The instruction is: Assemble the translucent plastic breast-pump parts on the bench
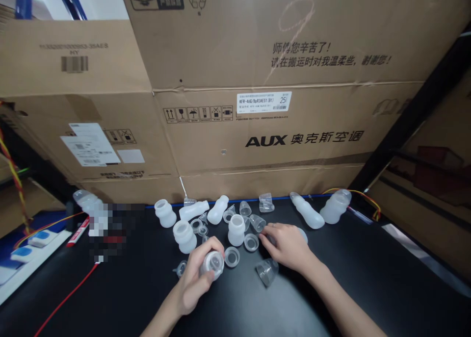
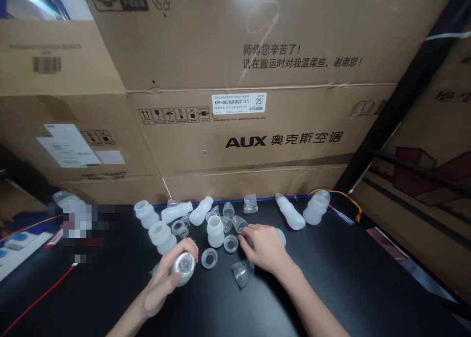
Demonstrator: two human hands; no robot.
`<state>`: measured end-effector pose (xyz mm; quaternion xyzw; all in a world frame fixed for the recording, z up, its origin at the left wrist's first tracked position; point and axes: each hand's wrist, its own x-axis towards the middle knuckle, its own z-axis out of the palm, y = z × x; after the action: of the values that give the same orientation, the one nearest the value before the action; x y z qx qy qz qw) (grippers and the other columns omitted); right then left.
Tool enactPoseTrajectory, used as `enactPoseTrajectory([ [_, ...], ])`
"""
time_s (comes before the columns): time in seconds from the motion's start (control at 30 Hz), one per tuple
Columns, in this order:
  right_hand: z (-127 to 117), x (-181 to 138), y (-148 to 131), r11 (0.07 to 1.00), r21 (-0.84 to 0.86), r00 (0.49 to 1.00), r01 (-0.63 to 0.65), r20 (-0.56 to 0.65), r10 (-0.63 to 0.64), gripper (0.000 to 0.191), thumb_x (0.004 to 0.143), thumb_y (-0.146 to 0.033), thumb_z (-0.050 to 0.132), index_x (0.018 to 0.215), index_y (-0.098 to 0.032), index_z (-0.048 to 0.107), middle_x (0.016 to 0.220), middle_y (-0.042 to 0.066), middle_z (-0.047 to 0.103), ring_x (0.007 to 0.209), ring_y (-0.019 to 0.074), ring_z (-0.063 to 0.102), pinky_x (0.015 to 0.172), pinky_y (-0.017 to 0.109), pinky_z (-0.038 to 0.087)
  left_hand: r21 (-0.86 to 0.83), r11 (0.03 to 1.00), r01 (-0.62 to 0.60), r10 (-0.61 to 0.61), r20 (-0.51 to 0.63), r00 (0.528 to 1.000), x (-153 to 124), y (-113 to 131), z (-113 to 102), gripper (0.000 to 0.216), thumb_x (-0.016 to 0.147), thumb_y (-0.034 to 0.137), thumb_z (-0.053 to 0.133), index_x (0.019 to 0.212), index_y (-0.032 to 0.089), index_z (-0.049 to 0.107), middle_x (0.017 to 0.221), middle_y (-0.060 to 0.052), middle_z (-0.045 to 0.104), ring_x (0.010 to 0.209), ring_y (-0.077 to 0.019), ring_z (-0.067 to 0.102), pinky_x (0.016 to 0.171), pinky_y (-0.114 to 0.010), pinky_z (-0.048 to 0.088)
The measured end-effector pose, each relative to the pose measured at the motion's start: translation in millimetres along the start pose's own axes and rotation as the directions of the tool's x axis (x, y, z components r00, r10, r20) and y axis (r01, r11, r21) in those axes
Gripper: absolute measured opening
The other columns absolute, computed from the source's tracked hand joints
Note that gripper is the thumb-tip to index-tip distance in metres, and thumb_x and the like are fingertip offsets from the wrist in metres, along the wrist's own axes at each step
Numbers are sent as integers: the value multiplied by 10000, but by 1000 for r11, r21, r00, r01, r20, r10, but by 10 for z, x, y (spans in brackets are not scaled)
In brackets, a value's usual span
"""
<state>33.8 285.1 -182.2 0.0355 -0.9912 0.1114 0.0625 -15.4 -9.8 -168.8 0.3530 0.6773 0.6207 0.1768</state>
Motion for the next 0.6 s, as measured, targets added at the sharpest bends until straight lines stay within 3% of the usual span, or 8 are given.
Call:
enactPoseTrajectory([
  [0.2,-4,-1,2,1000,4,1000,0,0,0,250,1040,-331,510,894,-223,682,867,-8,697,811,147,647,686,249,263,-4,999,51,-51,24,998,-9,7,-4,498,827,686,574,952,204,571,886,-12,495,776,-164,415,718,-291,302],
  [0.4,0,-1,5,1000,6,1000,7,0,-7,254,1045,-334,502,905,-223,683,885,-5,701,818,141,649,694,250,285,53,995,79,-73,-112,991,-22,-86,41,500,875,674,485,867,189,605,799,-21,535,731,-165,480,683,-281,345],
  [0.6,-16,1,-7,1000,-3,1000,7,10,-7,247,1043,-333,510,922,-230,699,894,-7,705,836,143,662,710,263,323,190,978,92,-64,-147,987,-27,-74,51,537,951,659,426,832,178,633,762,-39,584,703,-165,525,670,-274,370],
])
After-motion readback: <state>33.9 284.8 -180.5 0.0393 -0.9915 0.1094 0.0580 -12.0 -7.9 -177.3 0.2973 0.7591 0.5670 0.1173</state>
